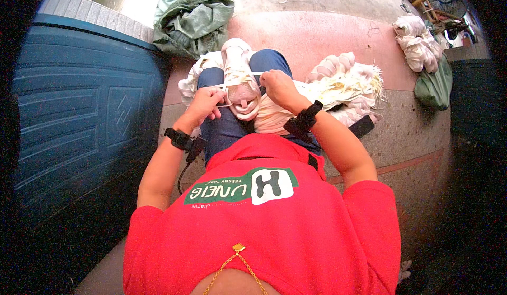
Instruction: The recorder is lacing several white athletic shoes using long white laces.
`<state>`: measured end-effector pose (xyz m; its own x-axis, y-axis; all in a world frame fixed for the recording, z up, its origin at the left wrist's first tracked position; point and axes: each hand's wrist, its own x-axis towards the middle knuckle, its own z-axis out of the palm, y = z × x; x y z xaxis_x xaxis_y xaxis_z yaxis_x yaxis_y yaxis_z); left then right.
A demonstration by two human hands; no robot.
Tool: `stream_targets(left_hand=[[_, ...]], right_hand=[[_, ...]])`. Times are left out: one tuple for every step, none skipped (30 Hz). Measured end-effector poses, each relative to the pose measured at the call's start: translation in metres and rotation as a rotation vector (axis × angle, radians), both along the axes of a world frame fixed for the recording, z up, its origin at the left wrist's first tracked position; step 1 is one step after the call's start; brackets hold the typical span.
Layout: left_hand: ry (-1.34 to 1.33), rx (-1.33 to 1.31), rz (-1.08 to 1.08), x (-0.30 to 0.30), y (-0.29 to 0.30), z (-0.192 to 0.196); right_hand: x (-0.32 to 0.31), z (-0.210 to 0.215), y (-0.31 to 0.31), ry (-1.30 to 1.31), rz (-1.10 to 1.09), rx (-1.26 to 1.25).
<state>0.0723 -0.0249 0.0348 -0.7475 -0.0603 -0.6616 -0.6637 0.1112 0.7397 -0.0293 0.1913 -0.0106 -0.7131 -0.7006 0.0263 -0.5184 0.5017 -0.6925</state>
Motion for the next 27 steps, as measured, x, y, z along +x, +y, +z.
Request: stream_targets(left_hand=[[-0.002,0.000,0.001,0.000,0.002,0.000],[0.018,-0.019,0.003,0.000,0.004,0.001],[0.038,-0.039,0.005,0.000,0.005,0.002],[0.037,-0.039,0.005,0.000,0.005,0.002],[0.036,-0.047,-0.007,-0.001,0.005,0.002],[0.035,-0.055,-0.018,-0.002,0.005,0.002],[0.035,-0.054,-0.020,-0.003,0.005,0.002],[0.039,-0.066,-0.008,-0.003,0.005,0.001],[0.043,-0.077,0.003,-0.004,0.005,0.000],[0.043,-0.076,0.003,-0.003,0.004,-0.001],[0.067,-0.059,0.023,-0.001,0.002,-0.003],[0.090,-0.041,0.044,0.001,0.001,-0.005],[0.092,-0.044,0.052,0.004,0.000,-0.006],[0.069,-0.035,0.125,0.007,-0.002,-0.007],[0.047,-0.027,0.201,0.011,-0.004,-0.008],[0.048,-0.032,0.216,0.014,-0.007,-0.012],[0.022,-0.003,0.218,0.018,-0.009,-0.016],[-0.004,0.027,0.222,0.022,-0.012,-0.021],[0.015,0.005,0.250,0.022,-0.005,-0.014],[0.014,0.002,0.273,0.023,-0.003,-0.016],[0.046,-0.071,0.207,0.022,-0.003,-0.020],[0.078,-0.146,0.134,0.020,-0.004,-0.024],[0.176,-0.266,0.118,0.019,-0.004,-0.031],[0.176,-0.268,0.136,0.018,-0.006,-0.037],[0.269,-0.366,0.128,0.016,-0.006,-0.039],[0.362,-0.464,0.118,0.016,-0.005,-0.040],[0.330,-0.461,0.130,0.015,-0.003,-0.041]], right_hand=[[0.002,0.003,-0.002,0.057,-0.035,0.003],[0.003,0.004,-0.005,0.115,-0.071,0.006],[0.005,0.004,-0.007,0.113,-0.071,0.006],[0.005,0.004,-0.009,0.104,-0.099,0.033],[0.006,0.004,-0.010,0.094,-0.128,0.060],[0.007,0.004,-0.012,0.094,-0.130,0.061],[0.008,0.004,-0.013,0.136,-0.134,0.079],[0.009,0.004,-0.014,0.178,-0.139,0.098],[0.010,0.004,-0.015,0.178,-0.141,0.099],[0.010,0.005,-0.016,0.244,-0.088,0.155],[0.011,0.005,-0.016,0.310,-0.034,0.211],[0.012,0.005,-0.015,0.312,-0.033,0.212],[0.012,0.004,-0.017,0.368,0.010,0.193],[0.013,0.003,-0.018,0.425,0.054,0.172],[0.013,0.002,-0.018,0.427,0.065,0.167],[0.013,0.005,-0.018,0.393,0.038,0.163],[0.014,0.007,-0.019,0.357,0.013,0.158],[0.014,0.007,-0.020,0.359,0.031,0.150],[0.014,0.009,-0.020,0.367,-0.010,0.158],[0.014,0.011,-0.021,0.375,-0.051,0.166],[0.015,0.014,-0.020,0.364,-0.063,0.164],[0.014,0.012,-0.018,0.366,-0.048,0.159],[0.013,0.008,-0.017,0.369,-0.056,0.147],[0.011,0.004,-0.016,0.372,-0.065,0.136],[0.010,0.004,-0.016,0.353,-0.058,0.153],[0.009,0.003,-0.016,0.355,-0.047,0.154],[0.009,0.003,-0.016,0.358,-0.050,0.149]])
